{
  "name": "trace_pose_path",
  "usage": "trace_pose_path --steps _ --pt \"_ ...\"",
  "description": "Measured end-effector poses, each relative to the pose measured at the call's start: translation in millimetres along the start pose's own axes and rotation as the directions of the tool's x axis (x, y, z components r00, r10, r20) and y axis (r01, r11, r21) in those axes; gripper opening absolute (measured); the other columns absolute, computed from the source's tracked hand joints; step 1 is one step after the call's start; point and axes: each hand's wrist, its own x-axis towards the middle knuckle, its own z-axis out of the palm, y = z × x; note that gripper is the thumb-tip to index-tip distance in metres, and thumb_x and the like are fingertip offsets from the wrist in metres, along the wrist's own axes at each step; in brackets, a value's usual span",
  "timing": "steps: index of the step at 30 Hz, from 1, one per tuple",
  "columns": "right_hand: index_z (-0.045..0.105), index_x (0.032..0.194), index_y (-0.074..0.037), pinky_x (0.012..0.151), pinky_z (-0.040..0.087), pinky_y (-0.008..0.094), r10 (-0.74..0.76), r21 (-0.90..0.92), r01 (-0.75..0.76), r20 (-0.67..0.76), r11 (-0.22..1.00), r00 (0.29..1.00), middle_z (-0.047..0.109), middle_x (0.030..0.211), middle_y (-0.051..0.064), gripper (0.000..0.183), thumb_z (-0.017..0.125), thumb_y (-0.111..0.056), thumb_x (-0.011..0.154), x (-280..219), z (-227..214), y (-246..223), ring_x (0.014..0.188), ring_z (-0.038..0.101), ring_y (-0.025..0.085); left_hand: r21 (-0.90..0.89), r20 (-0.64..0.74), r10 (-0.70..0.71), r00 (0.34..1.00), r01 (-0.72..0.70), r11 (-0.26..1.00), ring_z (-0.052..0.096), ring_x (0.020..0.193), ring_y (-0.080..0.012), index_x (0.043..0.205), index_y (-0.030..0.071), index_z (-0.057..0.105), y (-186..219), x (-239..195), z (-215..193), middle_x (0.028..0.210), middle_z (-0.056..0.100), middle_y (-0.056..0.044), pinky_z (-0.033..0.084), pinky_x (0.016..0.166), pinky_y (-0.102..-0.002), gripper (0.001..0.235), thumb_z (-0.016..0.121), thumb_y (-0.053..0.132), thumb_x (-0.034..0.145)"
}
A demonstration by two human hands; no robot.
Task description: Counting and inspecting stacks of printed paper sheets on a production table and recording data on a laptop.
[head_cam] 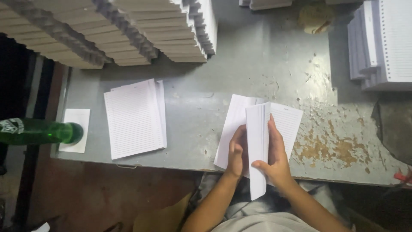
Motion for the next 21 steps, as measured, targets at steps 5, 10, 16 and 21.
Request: trace_pose_path --steps 5,10,16,21 --pt "0.013 0.16 -0.012 0.123 0.013 0.056 -0.008 0.005 0.008 0.005 1.0 1.0 0.006 0.171 0.019 0.124 0.085 -0.041 0.063 0 -10 19 0.155 0.01 0.039 -0.064 0.058 0.002 0.998 0.002 0.998 0.057 0.096 -0.0147 0.12 0.006 0.059 -2 1 1 0.099 0.062 -0.004 0.049 0.084 -0.031 0.086 0.084 0.069 0.067" --pt "0.015 0.159 -0.011 0.122 0.021 0.058 -0.04 0.075 0.038 0.023 0.996 0.999 0.017 0.168 0.02 0.123 0.087 -0.035 0.061 5 -14 29 0.152 0.021 0.04 -0.084 0.097 -0.015 0.995 0.023 0.996 0.055 0.097 -0.0112 0.12 0.007 0.057 15 4 7 0.1 0.058 -0.002 0.048 0.084 -0.028 0.077 0.086 0.06 0.073" --pt "0.015 0.159 -0.012 0.117 0.028 0.062 -0.06 0.097 0.055 0.054 0.994 0.997 0.028 0.162 0.024 0.127 0.088 -0.034 0.056 3 -22 47 0.147 0.032 0.046 -0.137 0.125 -0.003 0.992 0.02 0.99 0.058 0.1 -0.0137 0.122 0.006 0.056 -2 2 -2 0.104 0.056 -0.004 0.05 0.09 -0.032 0.073 0.088 0.052 0.075" --pt "0.018 0.162 -0.012 0.121 0.036 0.051 -0.031 0.093 0.025 0.062 0.995 0.998 0.033 0.161 0.017 0.115 0.077 -0.058 0.074 -2 -19 31 0.147 0.039 0.032 -0.208 0.181 0.03 0.983 0.008 0.978 0.061 0.109 -0.0152 0.132 0.008 0.053 -2 -2 -4 0.12 0.06 -0.004 0.051 0.098 -0.027 0.064 0.083 0.046 0.09"
